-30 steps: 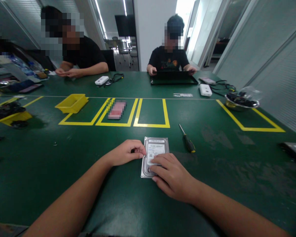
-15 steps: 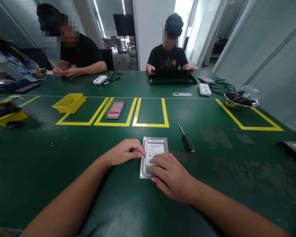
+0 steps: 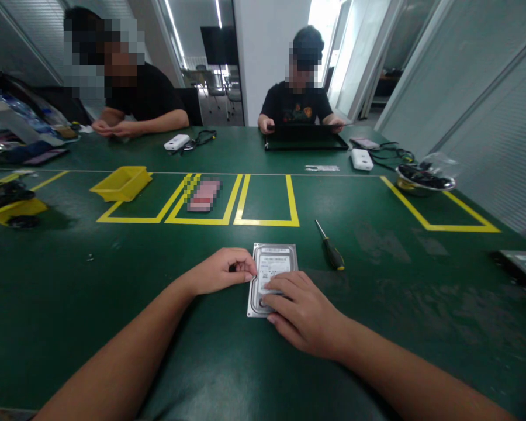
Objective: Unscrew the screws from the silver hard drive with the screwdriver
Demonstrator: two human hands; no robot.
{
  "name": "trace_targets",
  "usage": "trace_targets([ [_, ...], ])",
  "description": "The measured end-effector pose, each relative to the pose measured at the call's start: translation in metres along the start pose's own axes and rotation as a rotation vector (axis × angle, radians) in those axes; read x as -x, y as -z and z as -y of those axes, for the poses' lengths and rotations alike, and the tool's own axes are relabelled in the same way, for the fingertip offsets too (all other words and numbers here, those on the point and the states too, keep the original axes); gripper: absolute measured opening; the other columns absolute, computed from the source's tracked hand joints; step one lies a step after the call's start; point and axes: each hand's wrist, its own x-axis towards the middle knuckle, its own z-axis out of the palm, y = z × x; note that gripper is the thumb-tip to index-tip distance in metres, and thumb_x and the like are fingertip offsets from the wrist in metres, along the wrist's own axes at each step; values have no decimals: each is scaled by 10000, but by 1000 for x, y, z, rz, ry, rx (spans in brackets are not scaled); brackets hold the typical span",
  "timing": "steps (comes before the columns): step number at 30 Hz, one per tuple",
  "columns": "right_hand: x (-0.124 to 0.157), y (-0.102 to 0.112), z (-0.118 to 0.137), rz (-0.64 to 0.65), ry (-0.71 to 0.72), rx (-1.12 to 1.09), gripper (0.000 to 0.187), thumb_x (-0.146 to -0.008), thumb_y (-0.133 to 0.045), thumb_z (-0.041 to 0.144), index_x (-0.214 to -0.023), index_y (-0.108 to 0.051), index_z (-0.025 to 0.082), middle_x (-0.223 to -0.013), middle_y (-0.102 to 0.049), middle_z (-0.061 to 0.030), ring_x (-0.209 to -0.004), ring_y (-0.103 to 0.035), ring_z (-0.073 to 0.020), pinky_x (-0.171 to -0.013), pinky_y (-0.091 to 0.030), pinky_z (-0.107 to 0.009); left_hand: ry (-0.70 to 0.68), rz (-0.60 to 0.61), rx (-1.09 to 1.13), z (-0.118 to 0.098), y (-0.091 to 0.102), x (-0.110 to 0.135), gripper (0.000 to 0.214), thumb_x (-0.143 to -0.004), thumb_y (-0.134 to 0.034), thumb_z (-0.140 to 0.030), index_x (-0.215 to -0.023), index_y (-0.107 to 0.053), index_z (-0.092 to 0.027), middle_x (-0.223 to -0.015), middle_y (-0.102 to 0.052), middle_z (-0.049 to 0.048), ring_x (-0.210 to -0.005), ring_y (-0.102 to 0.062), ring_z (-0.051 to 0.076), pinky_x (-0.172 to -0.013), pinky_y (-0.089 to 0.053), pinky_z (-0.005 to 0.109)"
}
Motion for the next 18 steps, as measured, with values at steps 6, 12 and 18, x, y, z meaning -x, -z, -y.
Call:
trace_targets([
  [6,0,1,0,3,4,12,245,-948,-503,257,-1141,-619,161,-1190,-608,-107,-1150,-502,-254,-1004,-380,-446,-32,7,-27,-1,-1,0,167,-903,-621,-287,-929,-663,-127,-840,-600,27,-729,-529,125,-667,-425,235],
  [12,0,2,1,-10,14,15,240,-946,-509,257,-1134,-623,161,-1176,-615,-110,-1141,-506,-255,-998,-387,-449,-52,-5,-79,-2,-3,1,149,-920,-586,-272,-896,-630,-132,-823,-579,16,-722,-513,120,-665,-414,229],
  [18,-1,3,1,-10,17,20,240,-941,-515,254,-1139,-616,164,-1181,-617,-113,-1139,-511,-261,-996,-394,-457,-65,-9,-91,-3,-4,1,132,-928,-561,-252,-906,-619,-136,-826,-569,12,-721,-507,117,-663,-409,224],
])
